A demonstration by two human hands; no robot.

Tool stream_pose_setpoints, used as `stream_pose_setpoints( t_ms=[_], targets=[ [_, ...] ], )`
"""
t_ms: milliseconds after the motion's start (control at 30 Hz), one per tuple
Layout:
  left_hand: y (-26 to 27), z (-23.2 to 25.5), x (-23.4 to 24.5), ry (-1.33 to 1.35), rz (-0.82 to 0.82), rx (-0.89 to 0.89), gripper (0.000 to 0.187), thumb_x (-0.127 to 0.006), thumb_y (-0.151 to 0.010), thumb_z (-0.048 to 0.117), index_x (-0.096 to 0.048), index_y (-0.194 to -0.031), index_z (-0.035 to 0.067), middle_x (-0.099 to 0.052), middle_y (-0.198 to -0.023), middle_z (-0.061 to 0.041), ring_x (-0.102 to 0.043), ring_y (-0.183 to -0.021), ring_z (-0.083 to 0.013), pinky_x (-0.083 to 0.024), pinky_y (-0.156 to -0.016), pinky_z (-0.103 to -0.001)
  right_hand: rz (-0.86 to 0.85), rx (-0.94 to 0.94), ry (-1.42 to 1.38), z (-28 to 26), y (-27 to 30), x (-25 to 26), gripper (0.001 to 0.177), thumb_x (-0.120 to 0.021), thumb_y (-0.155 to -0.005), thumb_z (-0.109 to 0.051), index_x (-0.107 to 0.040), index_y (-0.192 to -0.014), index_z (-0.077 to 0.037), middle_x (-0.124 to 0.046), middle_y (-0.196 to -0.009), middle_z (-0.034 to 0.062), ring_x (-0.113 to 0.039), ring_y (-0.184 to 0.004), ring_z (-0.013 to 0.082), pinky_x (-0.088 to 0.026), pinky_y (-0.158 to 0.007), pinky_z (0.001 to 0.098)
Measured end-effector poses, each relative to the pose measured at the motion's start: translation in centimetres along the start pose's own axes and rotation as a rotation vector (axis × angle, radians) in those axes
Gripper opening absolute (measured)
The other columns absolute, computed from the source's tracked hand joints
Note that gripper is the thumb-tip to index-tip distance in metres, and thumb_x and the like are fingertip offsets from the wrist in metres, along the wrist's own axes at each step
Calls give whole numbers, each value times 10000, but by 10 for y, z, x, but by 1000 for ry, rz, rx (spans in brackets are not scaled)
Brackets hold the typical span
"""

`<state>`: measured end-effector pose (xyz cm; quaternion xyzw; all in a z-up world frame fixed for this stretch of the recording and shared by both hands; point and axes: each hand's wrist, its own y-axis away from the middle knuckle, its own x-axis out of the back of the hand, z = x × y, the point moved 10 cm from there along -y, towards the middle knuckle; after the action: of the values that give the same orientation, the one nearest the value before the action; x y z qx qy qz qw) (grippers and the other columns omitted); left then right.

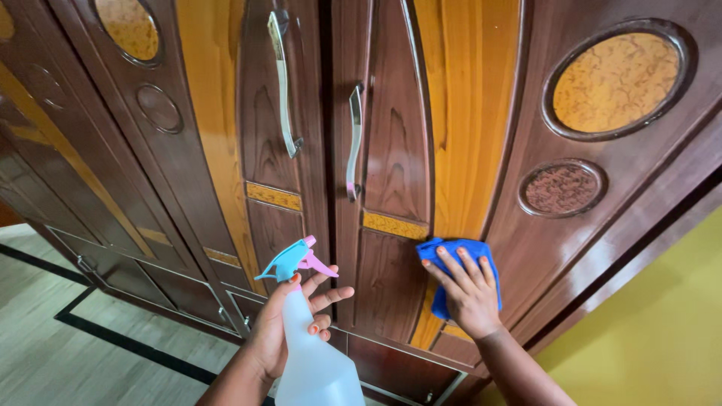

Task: The person sprays a cleaning solution from a bottle onto a wooden wardrobe and wipes it with a blue cloth. They then move to a wooden chair, spray the seat, and wipe it clean.

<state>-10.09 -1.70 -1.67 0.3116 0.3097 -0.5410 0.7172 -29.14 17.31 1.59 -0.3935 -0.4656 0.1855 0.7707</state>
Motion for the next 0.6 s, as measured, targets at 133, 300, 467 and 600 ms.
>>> stream_pose_setpoints(
  t_ms=[133, 300, 467, 600],
  targets=[
    [-6, -10, -9, 6, -27, 24, 658, -483, -924, 512, -477, -1467, 139, -645, -1327, -203, -460, -535, -100, -466, -561, -276, 54, -46, 65, 30, 25, 11, 625, -611, -824, -31, -661, -1375, -321, -554, -1508, 26, -480, -1406, 291, -247, -1223, 517],
    [-12, -20, -13, 12, -34, 47, 656, -484, -925, 514, -475, -1464, 139, -648, -1319, -195, -456, -536, -100, -452, -554, -277, 103, -124, 113, 69, 60, 27, 577, -585, -864, -7, -688, -1350, -301, -561, -1506, 81, -463, -1434, 331, -249, -1248, 535],
    [-17, -28, -14, 28, -23, 76, 656, -486, -919, 517, -482, -1454, 138, -647, -1319, -185, -455, -533, -98, -448, -545, -279, 150, -216, 131, 103, 94, 38, 523, -585, -895, -17, -702, -1335, -274, -539, -1537, 138, -437, -1473, 383, -249, -1276, 572],
    [-18, -27, -14, 16, -21, 68, 663, -490, -921, 532, -480, -1448, 131, -646, -1321, -193, -453, -533, -93, -442, -538, -275, 190, -292, 125, 113, 114, 34, 502, -585, -904, -25, -698, -1338, -250, -515, -1558, 182, -401, -1506, 418, -242, -1287, 610]
  ],
)
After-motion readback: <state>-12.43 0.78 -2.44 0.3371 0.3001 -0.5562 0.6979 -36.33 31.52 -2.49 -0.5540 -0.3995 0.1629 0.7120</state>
